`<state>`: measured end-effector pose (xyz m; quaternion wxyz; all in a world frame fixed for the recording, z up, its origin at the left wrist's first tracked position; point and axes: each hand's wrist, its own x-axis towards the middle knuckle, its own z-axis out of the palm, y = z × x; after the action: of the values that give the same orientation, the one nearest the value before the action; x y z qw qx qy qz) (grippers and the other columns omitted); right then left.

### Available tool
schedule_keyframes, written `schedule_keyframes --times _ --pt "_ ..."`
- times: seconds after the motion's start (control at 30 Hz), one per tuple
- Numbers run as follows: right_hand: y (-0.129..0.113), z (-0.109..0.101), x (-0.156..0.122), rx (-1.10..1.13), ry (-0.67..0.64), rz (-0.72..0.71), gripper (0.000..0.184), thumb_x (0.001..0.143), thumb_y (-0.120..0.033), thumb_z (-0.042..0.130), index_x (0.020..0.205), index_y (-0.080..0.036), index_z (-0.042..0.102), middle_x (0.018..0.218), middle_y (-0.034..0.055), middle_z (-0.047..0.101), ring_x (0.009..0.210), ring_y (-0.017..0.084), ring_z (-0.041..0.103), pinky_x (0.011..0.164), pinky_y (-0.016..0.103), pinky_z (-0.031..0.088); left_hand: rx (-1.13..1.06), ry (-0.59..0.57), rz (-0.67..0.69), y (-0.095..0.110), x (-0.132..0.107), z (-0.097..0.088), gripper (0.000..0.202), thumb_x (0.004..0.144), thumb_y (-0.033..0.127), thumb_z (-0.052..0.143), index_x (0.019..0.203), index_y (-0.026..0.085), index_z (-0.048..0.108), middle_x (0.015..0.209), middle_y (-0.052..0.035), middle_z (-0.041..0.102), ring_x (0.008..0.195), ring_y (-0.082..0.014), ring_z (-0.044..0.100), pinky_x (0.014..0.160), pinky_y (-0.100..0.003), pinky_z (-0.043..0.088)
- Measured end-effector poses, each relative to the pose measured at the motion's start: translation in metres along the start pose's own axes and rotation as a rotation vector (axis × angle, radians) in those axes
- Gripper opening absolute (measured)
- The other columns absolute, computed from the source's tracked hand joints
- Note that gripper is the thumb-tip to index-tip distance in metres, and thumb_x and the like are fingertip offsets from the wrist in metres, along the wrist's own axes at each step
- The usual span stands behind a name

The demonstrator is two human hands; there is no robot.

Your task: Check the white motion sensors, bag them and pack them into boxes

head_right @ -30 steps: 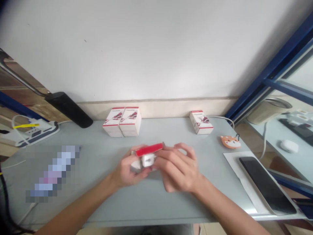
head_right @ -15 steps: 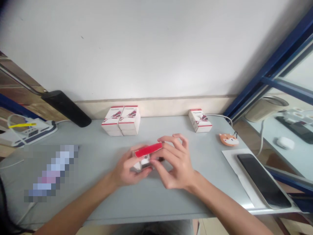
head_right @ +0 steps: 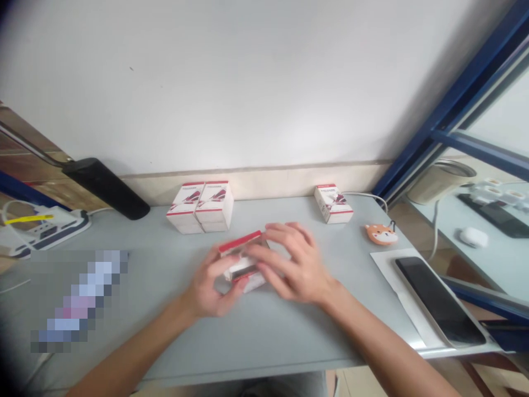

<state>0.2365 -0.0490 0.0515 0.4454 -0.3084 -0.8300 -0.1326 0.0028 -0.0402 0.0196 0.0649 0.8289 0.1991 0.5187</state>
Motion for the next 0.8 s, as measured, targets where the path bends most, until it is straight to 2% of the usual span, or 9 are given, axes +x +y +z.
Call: schedule_keyframes --times 0.07,0.17,0.27,0.37,0.47,0.57,0.67,0.8 --pt "0.023 -0.004 -0.002 -0.076 0.131 0.075 0.036 0.091 -0.014 0.063 0.124 -0.029 0.07 0.116 0.0084 0.069 0.108 0.027 0.069 0.095 0.044 0.05 -0.011 -0.002 -0.022 0.003 0.003 0.0 0.049 0.084 0.012 0.069 0.13 0.021 0.054 0.123 -0.0145 0.068 0.103 -0.0249 0.069 0.076 -0.037 0.065" --pt "0.073 -0.01 -0.014 -0.346 0.181 0.406 0.031 0.095 -0.021 0.06 0.123 -0.027 0.072 0.119 0.0118 0.07 0.11 0.031 0.066 0.098 0.048 0.048 -0.029 -0.008 -0.048 0.006 0.005 -0.001 0.046 0.082 0.011 0.068 0.124 0.021 0.054 0.113 -0.0114 0.068 0.094 -0.0221 0.065 0.069 -0.033 0.061" --pt "0.124 -0.013 -0.036 -0.561 0.108 0.68 0.036 0.099 -0.035 0.056 0.129 -0.023 0.072 0.13 0.0157 0.068 0.122 0.036 0.06 0.104 0.052 0.043 -0.035 -0.024 -0.05 0.008 0.005 -0.001 0.044 0.081 0.01 0.067 0.122 0.021 0.053 0.116 -0.0125 0.067 0.098 -0.023 0.065 0.071 -0.033 0.06" --pt "0.155 -0.011 -0.058 -0.561 -0.062 0.806 0.043 0.099 -0.044 0.055 0.132 -0.022 0.071 0.13 0.0157 0.071 0.123 0.037 0.059 0.107 0.053 0.04 -0.03 -0.025 -0.057 0.009 0.007 -0.003 0.042 0.081 0.01 0.068 0.118 0.021 0.053 0.114 -0.0127 0.067 0.098 -0.0234 0.065 0.071 -0.033 0.06" --pt "0.163 -0.005 -0.07 -0.503 -0.153 0.859 0.042 0.099 -0.045 0.053 0.128 -0.023 0.073 0.128 0.0142 0.073 0.12 0.035 0.061 0.107 0.052 0.039 -0.012 -0.03 -0.058 0.012 0.01 -0.006 0.038 0.079 0.009 0.069 0.111 0.021 0.053 0.11 -0.0118 0.068 0.096 -0.0228 0.065 0.07 -0.033 0.061" --pt "0.162 -0.002 -0.072 -0.484 -0.151 0.887 0.035 0.097 -0.043 0.054 0.116 -0.023 0.076 0.123 0.0136 0.076 0.117 0.035 0.063 0.106 0.052 0.039 0.007 -0.029 -0.06 0.014 0.011 -0.009 0.035 0.078 0.009 0.07 0.106 0.021 0.054 0.109 -0.0112 0.068 0.096 -0.0226 0.067 0.071 -0.033 0.062" --pt "0.161 -0.003 -0.069 -0.463 -0.127 0.888 0.03 0.096 -0.037 0.054 0.108 -0.021 0.077 0.115 0.013 0.078 0.112 0.035 0.065 0.104 0.053 0.04 0.017 -0.031 -0.085 0.015 0.01 -0.01 0.036 0.076 0.009 0.072 0.105 0.021 0.055 0.11 -0.0124 0.067 0.096 -0.0232 0.069 0.071 -0.033 0.062" --pt "0.149 -0.008 -0.052 -0.345 0.005 0.831 0.034 0.099 -0.031 0.049 0.115 -0.02 0.076 0.107 0.0128 0.077 0.097 0.028 0.069 0.095 0.047 0.049 0.014 -0.039 -0.121 0.015 0.008 -0.01 0.033 0.076 0.01 0.074 0.102 0.021 0.058 0.111 -0.0119 0.066 0.09 -0.0215 0.07 0.067 -0.031 0.061"
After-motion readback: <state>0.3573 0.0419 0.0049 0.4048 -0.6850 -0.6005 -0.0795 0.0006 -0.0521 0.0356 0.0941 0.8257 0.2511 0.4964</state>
